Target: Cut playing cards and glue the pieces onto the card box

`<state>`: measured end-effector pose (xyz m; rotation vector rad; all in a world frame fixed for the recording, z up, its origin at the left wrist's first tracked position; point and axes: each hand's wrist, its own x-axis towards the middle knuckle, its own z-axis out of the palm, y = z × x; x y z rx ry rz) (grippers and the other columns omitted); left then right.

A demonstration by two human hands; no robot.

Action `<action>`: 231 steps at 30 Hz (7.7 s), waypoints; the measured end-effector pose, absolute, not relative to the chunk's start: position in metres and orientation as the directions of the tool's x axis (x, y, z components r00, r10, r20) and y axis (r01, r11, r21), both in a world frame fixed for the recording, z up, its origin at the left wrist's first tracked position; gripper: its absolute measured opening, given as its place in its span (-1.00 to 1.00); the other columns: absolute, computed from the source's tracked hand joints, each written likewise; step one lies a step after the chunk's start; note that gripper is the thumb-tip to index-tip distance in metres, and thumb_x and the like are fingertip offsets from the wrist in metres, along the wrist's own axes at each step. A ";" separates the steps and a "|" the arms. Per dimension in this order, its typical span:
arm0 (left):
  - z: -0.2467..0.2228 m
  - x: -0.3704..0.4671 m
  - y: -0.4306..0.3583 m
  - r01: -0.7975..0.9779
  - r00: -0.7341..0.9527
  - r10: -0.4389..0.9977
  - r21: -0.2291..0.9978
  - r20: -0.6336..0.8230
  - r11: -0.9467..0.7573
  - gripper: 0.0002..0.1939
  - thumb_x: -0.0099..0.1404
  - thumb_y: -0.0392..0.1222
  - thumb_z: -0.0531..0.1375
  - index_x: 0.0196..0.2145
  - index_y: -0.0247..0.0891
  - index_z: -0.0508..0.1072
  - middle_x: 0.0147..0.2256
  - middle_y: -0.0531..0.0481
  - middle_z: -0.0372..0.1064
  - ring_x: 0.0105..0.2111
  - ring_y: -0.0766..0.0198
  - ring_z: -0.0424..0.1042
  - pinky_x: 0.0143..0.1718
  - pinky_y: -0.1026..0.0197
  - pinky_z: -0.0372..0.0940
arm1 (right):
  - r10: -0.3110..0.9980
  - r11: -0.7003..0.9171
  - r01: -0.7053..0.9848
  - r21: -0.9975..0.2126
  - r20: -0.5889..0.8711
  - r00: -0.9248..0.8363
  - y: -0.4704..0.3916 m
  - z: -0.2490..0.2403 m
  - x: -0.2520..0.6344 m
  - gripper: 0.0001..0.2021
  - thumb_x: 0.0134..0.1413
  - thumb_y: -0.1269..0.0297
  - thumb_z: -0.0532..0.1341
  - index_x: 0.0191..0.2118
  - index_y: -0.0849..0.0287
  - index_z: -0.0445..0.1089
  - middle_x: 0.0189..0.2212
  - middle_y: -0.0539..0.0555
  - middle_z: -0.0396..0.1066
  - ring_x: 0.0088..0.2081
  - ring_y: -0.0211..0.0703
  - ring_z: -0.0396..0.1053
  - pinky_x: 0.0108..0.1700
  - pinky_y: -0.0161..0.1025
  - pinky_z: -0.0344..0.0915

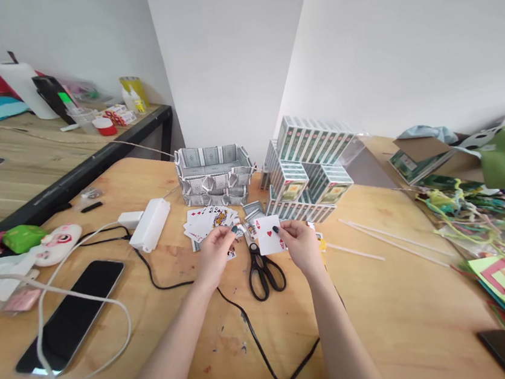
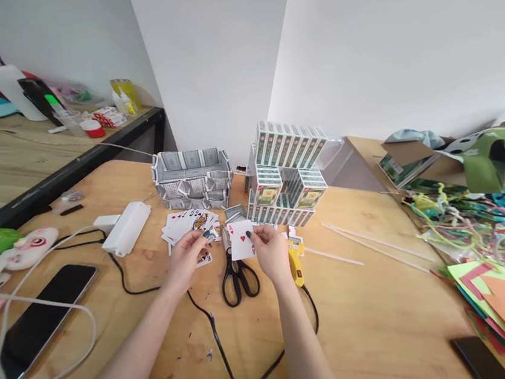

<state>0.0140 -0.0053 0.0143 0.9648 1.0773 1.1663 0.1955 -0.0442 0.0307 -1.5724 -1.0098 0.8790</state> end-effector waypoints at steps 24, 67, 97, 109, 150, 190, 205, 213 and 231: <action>0.011 0.010 -0.007 -0.215 0.318 0.893 0.894 -0.317 0.394 -0.74 -0.08 -0.21 0.34 -0.39 -0.35 0.49 -0.47 -0.02 0.45 -0.49 0.39 0.38 -0.40 0.32 0.28 | 0.951 -0.037 0.107 -0.994 -0.002 0.311 -0.045 0.035 0.186 -0.82 -0.16 0.26 0.19 -0.34 0.16 0.33 -0.45 0.07 0.49 -0.38 -0.11 0.45 -0.36 -0.24 0.34; 0.011 0.015 -0.008 -0.225 0.245 0.925 0.911 -0.290 0.346 -0.70 -0.13 -0.18 0.35 -0.38 -0.34 0.48 -0.47 -0.02 0.44 -0.48 0.35 0.39 -0.34 0.26 0.28 | 0.981 0.025 0.440 -0.898 0.108 0.164 -0.047 0.038 0.179 -0.81 -0.07 0.34 0.11 -0.38 0.12 0.48 -0.36 0.05 0.45 -0.32 -0.10 0.37 -0.26 -0.23 0.28; 0.017 0.015 -0.008 -0.219 0.167 0.936 0.914 -0.311 0.342 -0.69 -0.15 -0.18 0.33 -0.39 -0.37 0.47 -0.51 -0.03 0.43 -0.49 0.32 0.39 -0.45 0.29 0.25 | 0.986 -0.163 -0.091 -0.982 -0.164 0.010 -0.049 0.038 0.182 -0.80 -0.27 0.37 0.18 -0.41 0.17 0.50 -0.26 0.07 0.48 -0.28 -0.11 0.40 -0.25 -0.24 0.32; 0.017 0.018 -0.013 -0.055 0.231 0.961 0.984 -0.150 0.167 -0.79 -0.05 -0.18 0.28 -0.41 -0.32 0.48 -0.45 -0.03 0.46 -0.45 0.30 0.40 -0.34 0.23 0.31 | 0.980 -0.194 -0.039 -0.980 -0.195 0.047 -0.044 0.025 0.176 -0.70 -0.23 0.15 0.31 -0.30 0.20 0.50 -0.42 0.05 0.50 -0.38 -0.15 0.41 -0.29 -0.23 0.28; 0.015 0.023 -0.019 -0.006 0.149 0.989 1.000 -0.019 0.020 -0.84 0.00 -0.17 0.25 -0.42 -0.27 0.50 -0.44 -0.01 0.47 -0.44 0.27 0.42 -0.32 0.22 0.33 | 0.962 -0.215 -0.096 -0.972 -0.228 0.154 -0.042 0.022 0.175 -0.75 -0.30 0.20 0.33 -0.38 0.16 0.54 -0.41 0.07 0.53 -0.36 -0.06 0.43 -0.26 -0.16 0.32; 0.012 0.031 -0.034 0.414 0.275 0.927 0.839 0.254 -0.352 -0.76 0.26 -0.13 -0.06 -0.47 -0.24 0.28 -0.51 0.03 0.24 -0.48 0.31 0.22 -0.43 0.31 0.09 | 0.991 -0.132 0.203 -0.970 -0.128 0.032 -0.049 0.033 0.178 -0.93 -0.16 0.29 0.21 -0.47 0.15 0.36 -0.56 -0.03 0.39 -0.50 -0.23 0.31 -0.40 -0.30 0.21; 0.008 0.011 -0.016 0.342 0.541 0.815 0.830 0.209 -0.440 -0.63 0.29 -0.11 -0.06 -0.64 -0.26 0.00 -0.64 0.14 -0.03 -0.59 0.41 0.01 -0.54 0.31 -0.08 | 0.977 -0.154 0.222 -0.963 -0.182 -0.113 -0.051 0.037 0.172 -0.92 -0.19 0.30 0.21 -0.50 0.20 0.36 -0.57 -0.04 0.33 -0.50 -0.28 0.24 -0.42 -0.33 0.15; 0.004 0.019 -0.021 0.282 0.460 0.869 0.898 0.183 -0.338 -0.64 0.29 -0.06 -0.07 -0.61 -0.27 0.08 -0.62 0.14 -0.06 -0.58 0.42 -0.01 -0.54 0.31 -0.07 | 0.961 -0.264 0.111 -0.958 -0.270 -0.050 -0.048 0.028 0.175 -0.91 -0.31 0.32 0.26 -0.55 0.21 0.39 -0.60 -0.05 0.35 -0.56 -0.31 0.23 -0.44 -0.33 0.14; 0.011 0.023 -0.026 0.298 0.555 0.804 0.851 0.213 -0.432 -0.65 0.28 -0.14 -0.05 -0.63 -0.27 0.03 -0.62 0.14 -0.04 -0.58 0.42 0.01 -0.53 0.33 -0.05 | 0.917 -0.317 0.104 -0.943 -0.332 -0.222 -0.050 0.031 0.183 -0.85 -0.38 0.34 0.31 -0.61 0.21 0.31 -0.71 -0.13 0.23 -0.64 -0.39 0.13 -0.59 -0.41 0.03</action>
